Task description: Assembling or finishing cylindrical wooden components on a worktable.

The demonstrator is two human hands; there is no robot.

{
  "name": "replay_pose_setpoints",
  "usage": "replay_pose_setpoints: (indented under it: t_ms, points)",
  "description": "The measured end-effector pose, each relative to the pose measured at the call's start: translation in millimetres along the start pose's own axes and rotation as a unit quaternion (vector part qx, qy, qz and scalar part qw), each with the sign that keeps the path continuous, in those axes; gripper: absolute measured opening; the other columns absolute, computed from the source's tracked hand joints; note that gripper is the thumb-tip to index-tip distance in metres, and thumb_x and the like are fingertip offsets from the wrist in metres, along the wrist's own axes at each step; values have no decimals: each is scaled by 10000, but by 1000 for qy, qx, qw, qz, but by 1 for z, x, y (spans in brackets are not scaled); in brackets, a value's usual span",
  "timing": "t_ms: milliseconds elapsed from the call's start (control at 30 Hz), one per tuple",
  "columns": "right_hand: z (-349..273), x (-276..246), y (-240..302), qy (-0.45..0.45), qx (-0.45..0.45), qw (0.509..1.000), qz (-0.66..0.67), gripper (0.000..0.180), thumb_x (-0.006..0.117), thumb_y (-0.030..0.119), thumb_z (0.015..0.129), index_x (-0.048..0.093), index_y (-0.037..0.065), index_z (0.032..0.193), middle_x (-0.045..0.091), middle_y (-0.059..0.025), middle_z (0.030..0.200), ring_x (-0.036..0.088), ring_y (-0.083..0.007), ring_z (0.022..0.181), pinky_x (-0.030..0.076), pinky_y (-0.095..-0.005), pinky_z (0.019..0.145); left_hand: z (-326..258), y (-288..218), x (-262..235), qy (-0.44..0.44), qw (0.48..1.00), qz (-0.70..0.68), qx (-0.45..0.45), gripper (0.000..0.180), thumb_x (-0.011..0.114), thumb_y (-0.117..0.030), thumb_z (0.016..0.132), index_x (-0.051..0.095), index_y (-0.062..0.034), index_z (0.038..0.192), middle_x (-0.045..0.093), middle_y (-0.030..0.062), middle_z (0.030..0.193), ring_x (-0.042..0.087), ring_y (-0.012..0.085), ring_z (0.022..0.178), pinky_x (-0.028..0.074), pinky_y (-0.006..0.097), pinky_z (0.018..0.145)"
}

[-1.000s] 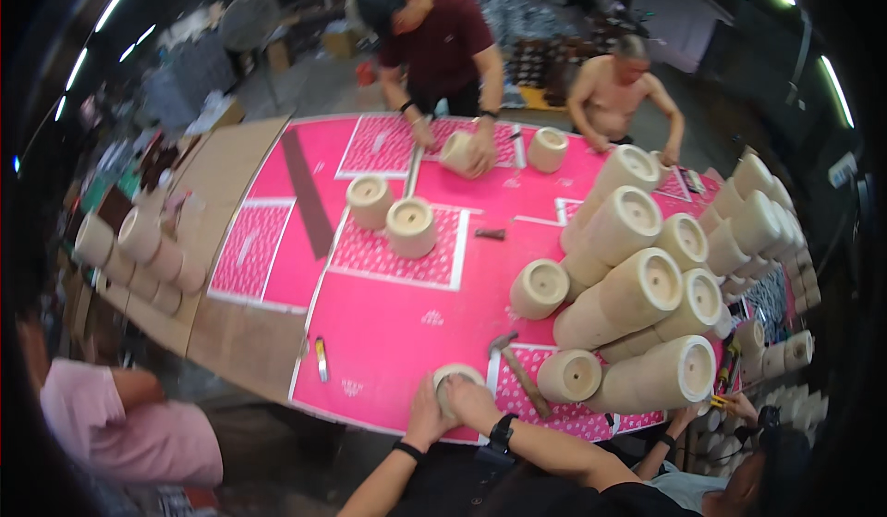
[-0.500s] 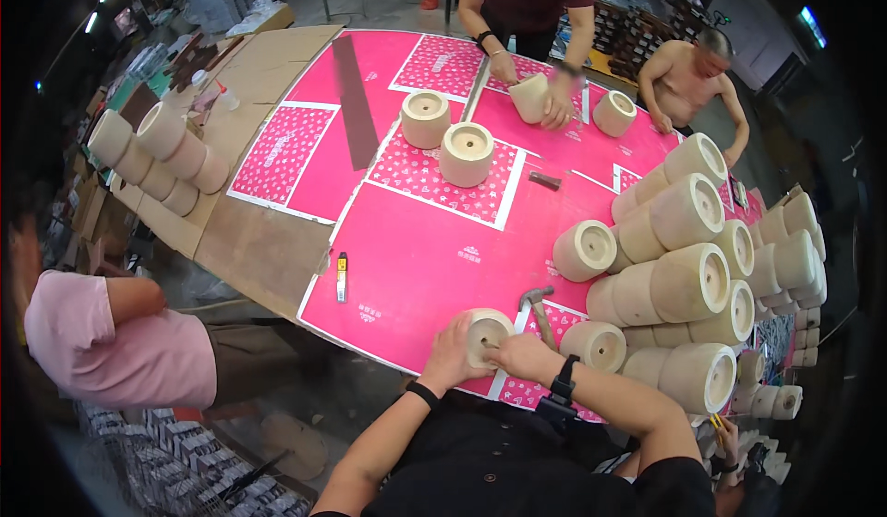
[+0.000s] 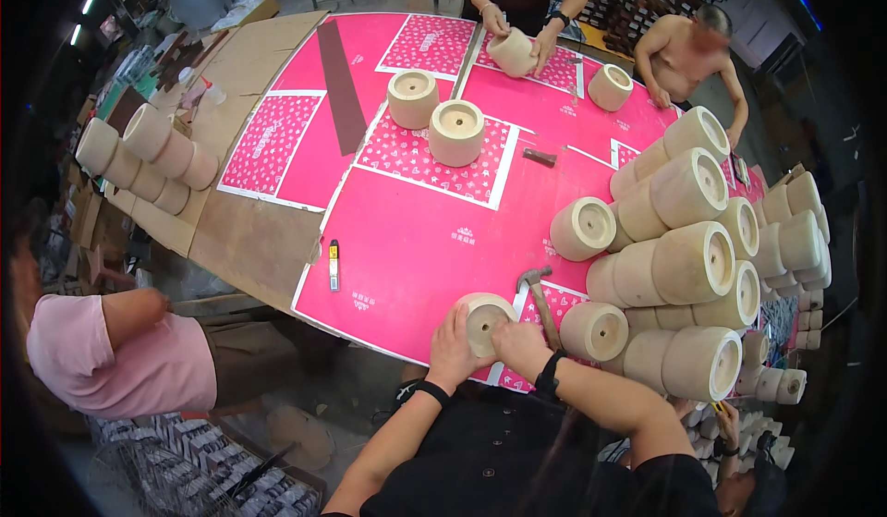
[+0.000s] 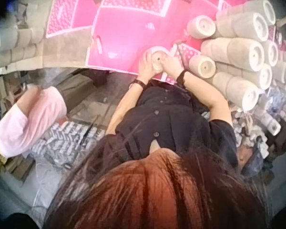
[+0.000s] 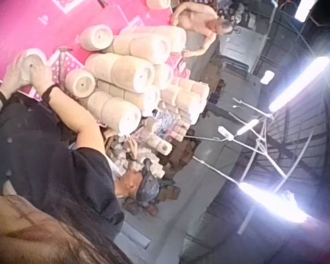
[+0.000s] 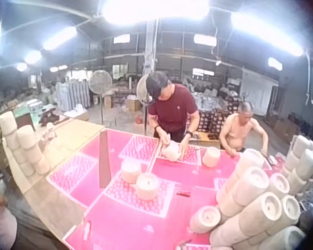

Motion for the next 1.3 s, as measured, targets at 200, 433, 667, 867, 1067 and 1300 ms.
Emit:
replay_pose_setpoints:
  t_ms: [200,433,667,867,1067,1300]
  points:
    - [3,23,20,108,129,931,324,320,567,292,894,703,12,824,686,-201,776,690,-358,694,553,-437,625,-12,15,20,-29,999,38,16,1177,894,-404,569,227,28,1438,395,267,1396,449,422,1248,418,481,973]
    - [7,1,2,-18,227,932,282,286,530,304,936,645,78,1068,669,-218,788,666,-382,755,538,-473,636,-9,2,9,-11,998,-57,-11,1145,867,-377,613,205,36,1450,363,305,1403,404,466,1282,371,505,1047]
    - [3,-18,10,151,5,959,238,253,555,310,897,687,97,866,678,-170,766,674,-367,751,539,-474,656,-14,12,16,-30,999,5,23,1148,879,-397,602,224,32,1442,383,276,1397,443,440,1246,406,494,996]
    - [12,-45,-21,110,-121,986,-42,99,643,146,725,712,102,670,696,-84,688,701,-237,647,525,-379,523,-4,-1,5,19,999,-31,-21,1201,893,-459,576,221,31,1443,360,293,1409,402,442,1296,381,498,1047]
    - [28,-25,-6,143,-174,974,-33,119,626,146,753,725,102,703,697,-79,702,700,-239,674,535,-378,563,-5,-4,6,-4,999,-42,-16,1197,898,-453,566,228,21,1437,368,276,1405,412,434,1287,390,486,1040]
    - [33,60,-4,-37,71,898,433,193,504,144,901,660,32,925,634,-136,714,625,-267,634,519,-399,599,-5,-3,15,-41,998,-52,-2,1156,891,-338,589,206,15,1451,367,282,1395,418,445,1275,405,485,1019]
Point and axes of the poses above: each hand's wrist, its own z-axis towards the middle knuckle, its own x-axis out of the palm, y = z × x, the point moved 1 cm from there along z, towards the middle knuckle
